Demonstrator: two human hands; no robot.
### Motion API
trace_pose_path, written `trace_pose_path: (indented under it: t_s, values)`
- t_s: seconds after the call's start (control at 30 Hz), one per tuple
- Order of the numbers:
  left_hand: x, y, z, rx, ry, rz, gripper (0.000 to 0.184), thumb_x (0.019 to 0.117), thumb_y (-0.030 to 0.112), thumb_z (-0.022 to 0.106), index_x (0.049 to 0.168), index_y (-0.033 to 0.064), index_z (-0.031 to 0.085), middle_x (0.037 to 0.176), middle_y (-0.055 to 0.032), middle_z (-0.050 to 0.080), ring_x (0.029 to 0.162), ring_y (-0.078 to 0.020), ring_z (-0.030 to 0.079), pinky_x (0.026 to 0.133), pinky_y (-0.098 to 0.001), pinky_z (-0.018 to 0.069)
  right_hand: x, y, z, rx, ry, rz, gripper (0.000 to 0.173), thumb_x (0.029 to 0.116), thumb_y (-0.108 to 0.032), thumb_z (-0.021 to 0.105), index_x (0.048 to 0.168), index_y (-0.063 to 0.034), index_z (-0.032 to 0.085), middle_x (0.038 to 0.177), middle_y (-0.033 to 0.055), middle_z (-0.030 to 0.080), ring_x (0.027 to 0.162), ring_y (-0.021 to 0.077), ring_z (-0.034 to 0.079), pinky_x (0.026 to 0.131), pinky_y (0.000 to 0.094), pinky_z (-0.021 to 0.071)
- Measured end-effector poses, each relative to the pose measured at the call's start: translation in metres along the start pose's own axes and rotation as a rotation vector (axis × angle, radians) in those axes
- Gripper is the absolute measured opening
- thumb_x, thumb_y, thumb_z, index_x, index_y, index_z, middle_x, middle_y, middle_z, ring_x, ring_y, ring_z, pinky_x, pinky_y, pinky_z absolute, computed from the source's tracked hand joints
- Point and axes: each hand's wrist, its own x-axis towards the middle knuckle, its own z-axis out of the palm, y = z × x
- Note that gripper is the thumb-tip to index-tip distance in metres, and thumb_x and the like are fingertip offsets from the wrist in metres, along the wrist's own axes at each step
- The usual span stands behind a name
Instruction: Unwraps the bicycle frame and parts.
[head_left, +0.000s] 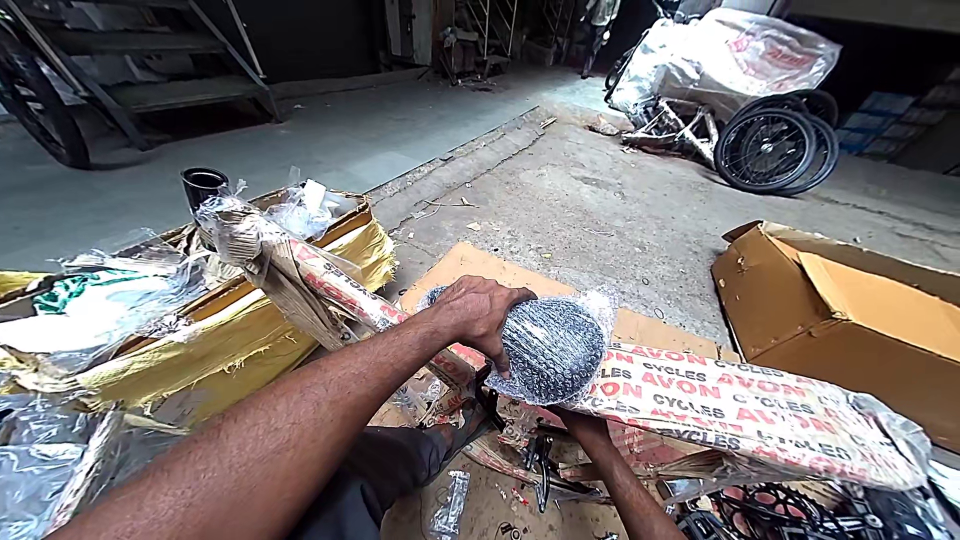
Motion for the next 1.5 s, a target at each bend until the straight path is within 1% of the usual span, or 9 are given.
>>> trace_pose_path:
  t_s: [0.13, 0.23, 0.3, 0.33, 0.4, 0.67, 1.3, 1.4, 1.5]
  values:
    - [0.0, 0.001, 0.0, 0.002, 0.005, -0.004, 0.114, 0.046, 0.07, 0.089, 0.149, 0.0393, 0.049, 0.095, -0.0001, 0.074, 0.084, -0.0216, 0.071, 0.073, -0.0521, 0.0564, -0.025, -0.017, -0.019, 0.116, 0.058, -0.068, 0.051, 0.096, -0.038, 0.069, 0.129, 0.0009, 0.068, 0.134, 0.022, 0.066, 0.132, 0.0344, 0.058, 0.117, 0.0505, 0.0389]
    - [-0.002, 0.001, -0.001, -0.002, -0.01, -0.004, 0.115, 0.0466, 0.07, 0.089, 0.15, 0.0396, 0.048, 0.094, -0.0006, 0.074, 0.084, -0.0224, 0.07, 0.073, -0.0513, 0.0558, -0.067, -0.084, -0.096, -0.066, -0.38, 0.171, 0.049, 0.109, -0.025, 0.052, 0.153, -0.0041, 0.047, 0.162, 0.0137, 0.043, 0.152, 0.0256, 0.036, 0.125, 0.0407, 0.024]
    - [-0.002, 0.001, 0.0, -0.004, -0.005, -0.002, 0.114, 0.0467, 0.069, 0.089, 0.149, 0.0396, 0.048, 0.094, -0.0003, 0.074, 0.084, -0.0222, 0.07, 0.072, -0.0515, 0.056, -0.05, -0.034, -0.038, -0.019, 0.024, -0.104, 0.041, 0.1022, -0.029, 0.06, 0.129, 0.0011, 0.069, 0.134, 0.0228, 0.066, 0.131, 0.0353, 0.06, 0.115, 0.0497, 0.0411]
    - [-0.002, 0.001, 0.0, -0.004, -0.003, -0.003, 0.114, 0.0467, 0.069, 0.089, 0.149, 0.0395, 0.049, 0.094, -0.0003, 0.074, 0.084, -0.0221, 0.07, 0.073, -0.0516, 0.0561, -0.029, -0.011, -0.018, 0.01, 0.036, -0.162, 0.044, 0.1015, -0.035, 0.059, 0.128, -0.0016, 0.07, 0.132, 0.0211, 0.068, 0.129, 0.0345, 0.061, 0.113, 0.0517, 0.0427]
    - [-0.001, 0.001, 0.0, -0.004, -0.002, -0.005, 0.114, 0.0464, 0.069, 0.089, 0.149, 0.0398, 0.048, 0.093, -0.0006, 0.074, 0.084, -0.0222, 0.07, 0.072, -0.0518, 0.0558, -0.008, 0.003, -0.018, 0.035, -0.181, -0.113, 0.053, 0.1038, -0.043, 0.056, 0.141, -0.005, 0.061, 0.146, 0.0176, 0.059, 0.142, 0.031, 0.05, 0.12, 0.0514, 0.0345]
    - [0.0, -0.001, 0.003, 0.0, 0.014, -0.004, 0.113, 0.046, 0.07, 0.089, 0.148, 0.04, 0.049, 0.09, -0.0007, 0.073, 0.081, -0.022, 0.07, 0.07, -0.051, 0.0555, 0.005, 0.012, 0.003, 0.111, -0.06, -0.098, 0.053, 0.0978, -0.045, 0.063, 0.13, -0.0028, 0.068, 0.135, 0.0189, 0.066, 0.133, 0.0314, 0.058, 0.116, 0.0532, 0.0397]
    - [-0.002, 0.001, 0.001, -0.004, 0.005, -0.01, 0.113, 0.0471, 0.069, 0.089, 0.149, 0.0401, 0.049, 0.09, -0.0004, 0.073, 0.081, -0.0218, 0.07, 0.071, -0.051, 0.0555, -0.006, -0.015, -0.021, -0.066, -0.227, -0.12, 0.055, 0.1052, -0.044, 0.051, 0.142, -0.0046, 0.059, 0.148, 0.0206, 0.056, 0.144, 0.0345, 0.048, 0.12, 0.0572, 0.0326]
    - [-0.002, 0.001, 0.002, -0.009, 0.006, -0.005, 0.113, 0.0466, 0.069, 0.089, 0.148, 0.0406, 0.049, 0.091, -0.0004, 0.073, 0.081, -0.0217, 0.07, 0.07, -0.0513, 0.0556, 0.003, 0.006, 0.007, -0.026, -0.103, -0.166, 0.056, 0.1022, -0.049, 0.052, 0.136, -0.0068, 0.065, 0.141, 0.0195, 0.063, 0.137, 0.0349, 0.055, 0.116, 0.0583, 0.0378]
    - [-0.003, 0.001, -0.001, -0.015, -0.003, -0.008, 0.112, 0.0483, 0.068, 0.089, 0.149, 0.0397, 0.049, 0.093, -0.0011, 0.073, 0.083, -0.0227, 0.07, 0.071, -0.0516, 0.0554, -0.021, -0.026, -0.036, -0.07, -0.25, -0.079, 0.055, 0.1039, -0.046, 0.048, 0.143, -0.0101, 0.06, 0.149, 0.017, 0.056, 0.144, 0.0329, 0.048, 0.12, 0.056, 0.0332]
